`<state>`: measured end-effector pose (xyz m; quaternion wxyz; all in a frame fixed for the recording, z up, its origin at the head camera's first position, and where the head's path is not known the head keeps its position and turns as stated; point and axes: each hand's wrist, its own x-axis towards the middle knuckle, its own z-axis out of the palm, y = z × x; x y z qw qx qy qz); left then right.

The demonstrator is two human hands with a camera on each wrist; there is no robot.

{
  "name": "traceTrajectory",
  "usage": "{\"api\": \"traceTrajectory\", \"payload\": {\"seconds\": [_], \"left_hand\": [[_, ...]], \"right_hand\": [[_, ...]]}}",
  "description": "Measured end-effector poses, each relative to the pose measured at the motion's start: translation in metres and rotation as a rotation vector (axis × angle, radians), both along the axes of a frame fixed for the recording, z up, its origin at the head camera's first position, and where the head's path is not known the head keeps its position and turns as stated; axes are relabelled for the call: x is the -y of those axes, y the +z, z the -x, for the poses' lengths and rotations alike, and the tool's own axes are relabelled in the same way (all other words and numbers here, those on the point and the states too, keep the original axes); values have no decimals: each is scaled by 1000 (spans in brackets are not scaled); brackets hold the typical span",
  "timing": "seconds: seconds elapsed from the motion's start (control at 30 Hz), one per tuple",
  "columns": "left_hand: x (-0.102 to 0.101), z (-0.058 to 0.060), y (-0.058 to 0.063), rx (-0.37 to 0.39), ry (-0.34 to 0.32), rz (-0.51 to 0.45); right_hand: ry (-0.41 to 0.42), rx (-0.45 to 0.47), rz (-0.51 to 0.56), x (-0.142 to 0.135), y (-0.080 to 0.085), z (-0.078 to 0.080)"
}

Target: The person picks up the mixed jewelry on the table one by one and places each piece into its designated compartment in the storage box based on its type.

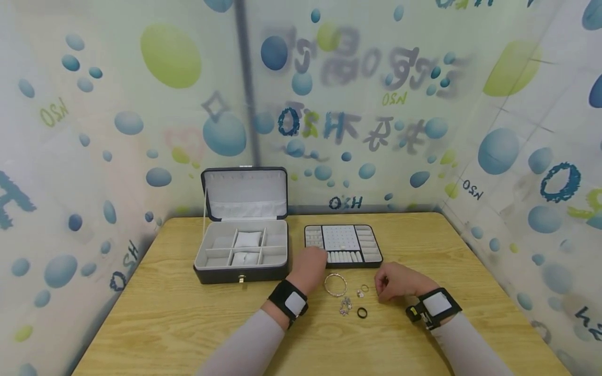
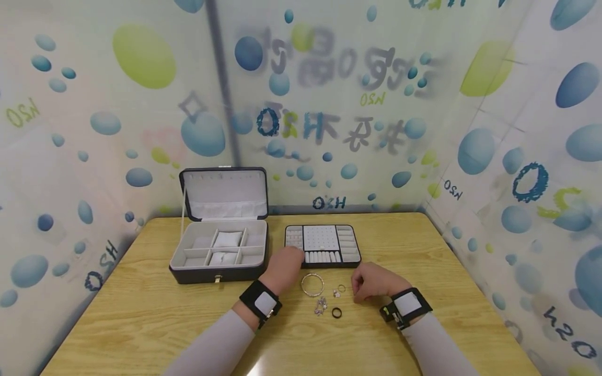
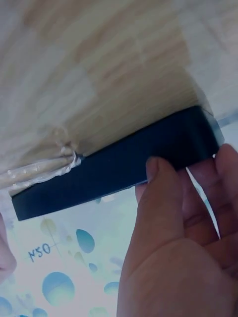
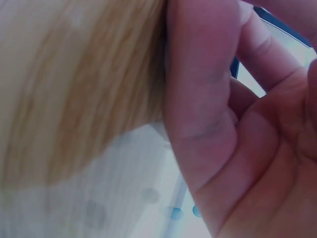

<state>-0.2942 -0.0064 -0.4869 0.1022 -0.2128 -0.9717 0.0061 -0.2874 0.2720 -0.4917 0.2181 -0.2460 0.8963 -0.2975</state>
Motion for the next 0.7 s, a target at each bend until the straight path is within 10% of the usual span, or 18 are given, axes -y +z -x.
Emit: {"api": "traceTrajectory", "payload": {"seconds": [0.7], "left_hand": [[0,-2,3,33,28,1]], "right_hand": [[-21,20,-8,-2,1,-1]]}}
